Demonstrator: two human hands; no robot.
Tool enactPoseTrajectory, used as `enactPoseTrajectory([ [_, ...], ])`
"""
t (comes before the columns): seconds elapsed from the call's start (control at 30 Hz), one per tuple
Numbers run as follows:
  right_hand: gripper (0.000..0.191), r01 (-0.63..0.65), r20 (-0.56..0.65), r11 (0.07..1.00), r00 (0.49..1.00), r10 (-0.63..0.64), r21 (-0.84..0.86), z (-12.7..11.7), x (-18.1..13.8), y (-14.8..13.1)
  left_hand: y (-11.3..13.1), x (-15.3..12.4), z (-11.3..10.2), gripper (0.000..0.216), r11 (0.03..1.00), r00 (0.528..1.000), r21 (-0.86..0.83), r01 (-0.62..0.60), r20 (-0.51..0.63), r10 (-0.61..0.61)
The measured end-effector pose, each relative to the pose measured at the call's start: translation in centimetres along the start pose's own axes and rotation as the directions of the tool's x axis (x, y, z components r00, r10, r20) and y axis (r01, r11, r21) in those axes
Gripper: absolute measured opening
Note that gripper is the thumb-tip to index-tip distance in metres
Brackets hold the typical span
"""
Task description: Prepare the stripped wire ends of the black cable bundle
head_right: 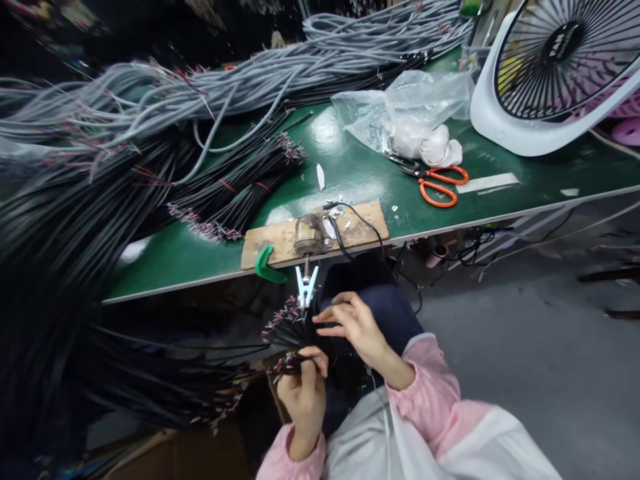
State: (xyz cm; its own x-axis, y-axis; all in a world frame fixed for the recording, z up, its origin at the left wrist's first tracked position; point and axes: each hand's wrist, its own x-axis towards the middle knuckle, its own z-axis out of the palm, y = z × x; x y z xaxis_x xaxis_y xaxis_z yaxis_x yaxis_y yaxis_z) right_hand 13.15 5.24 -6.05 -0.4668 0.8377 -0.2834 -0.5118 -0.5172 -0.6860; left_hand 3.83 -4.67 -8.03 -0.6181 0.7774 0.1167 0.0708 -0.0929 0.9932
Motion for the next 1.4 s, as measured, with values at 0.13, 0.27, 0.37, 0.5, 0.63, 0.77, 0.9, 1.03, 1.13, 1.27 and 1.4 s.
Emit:
enactPoseTrajectory([
  [0.13,0.041,0.019,0.196,0.988,0.980,0.012,-0.154,0.5,-0.4,0.5,1.6,0.9,-0.8,0.026,0.987,0.982,-0.015,0.159,0.104,-0.157],
  [0.27,0.035,0.199,0.285,0.902,0.954,-0.089,-0.384,0.6,-1.3,0.0,2.6,1.6,-1.8,0.030,0.973,0.954,0.037,0.230,0.189,-0.233],
  [0.37,0.025,0.368,0.324,0.788,0.919,-0.226,-0.493,0.8,-1.5,-1.0,3.0,1.9,-2.0,0.035,0.971,0.943,0.103,0.216,0.236,-0.235],
  [0.5,0.016,0.433,0.305,0.709,0.900,-0.310,-0.556,1.2,-1.5,-1.8,3.7,2.1,-1.8,0.040,0.966,0.929,0.163,0.201,0.282,-0.241],
  [0.63,0.015,0.456,0.327,0.692,0.889,-0.321,-0.560,1.3,-1.4,-1.7,4.1,2.2,-1.5,0.045,0.957,0.916,0.116,0.264,0.280,-0.287],
  [0.77,0.018,0.450,0.325,0.695,0.892,-0.315,-0.560,1.3,-1.6,-1.5,4.3,2.3,-1.3,0.047,0.957,0.918,0.088,0.277,0.271,-0.290],
  [0.9,0.026,0.443,0.316,0.697,0.895,-0.313,-0.563,1.1,-1.7,-1.4,4.3,2.4,-1.3,0.045,0.974,0.937,0.116,0.194,0.274,-0.219],
  [1.03,0.033,0.420,0.290,0.718,0.907,-0.307,-0.554,1.1,-1.6,-1.5,4.0,2.5,-1.7,0.033,0.983,0.953,0.170,0.073,0.279,-0.119],
  [1.13,0.033,0.411,0.273,0.725,0.911,-0.309,-0.552,1.1,-1.6,-1.5,3.9,2.4,-1.9,0.028,0.982,0.959,0.183,0.045,0.267,-0.094],
  [1.27,0.026,0.414,0.308,0.741,0.907,-0.287,-0.528,1.1,-1.6,-1.5,4.2,2.4,-1.8,0.028,0.983,0.958,0.182,0.031,0.275,-0.081],
  [1.4,0.020,0.415,0.337,0.739,0.903,-0.265,-0.532,1.1,-1.6,-1.4,4.7,2.6,-1.7,0.032,0.982,0.948,0.188,-0.007,0.314,-0.054],
])
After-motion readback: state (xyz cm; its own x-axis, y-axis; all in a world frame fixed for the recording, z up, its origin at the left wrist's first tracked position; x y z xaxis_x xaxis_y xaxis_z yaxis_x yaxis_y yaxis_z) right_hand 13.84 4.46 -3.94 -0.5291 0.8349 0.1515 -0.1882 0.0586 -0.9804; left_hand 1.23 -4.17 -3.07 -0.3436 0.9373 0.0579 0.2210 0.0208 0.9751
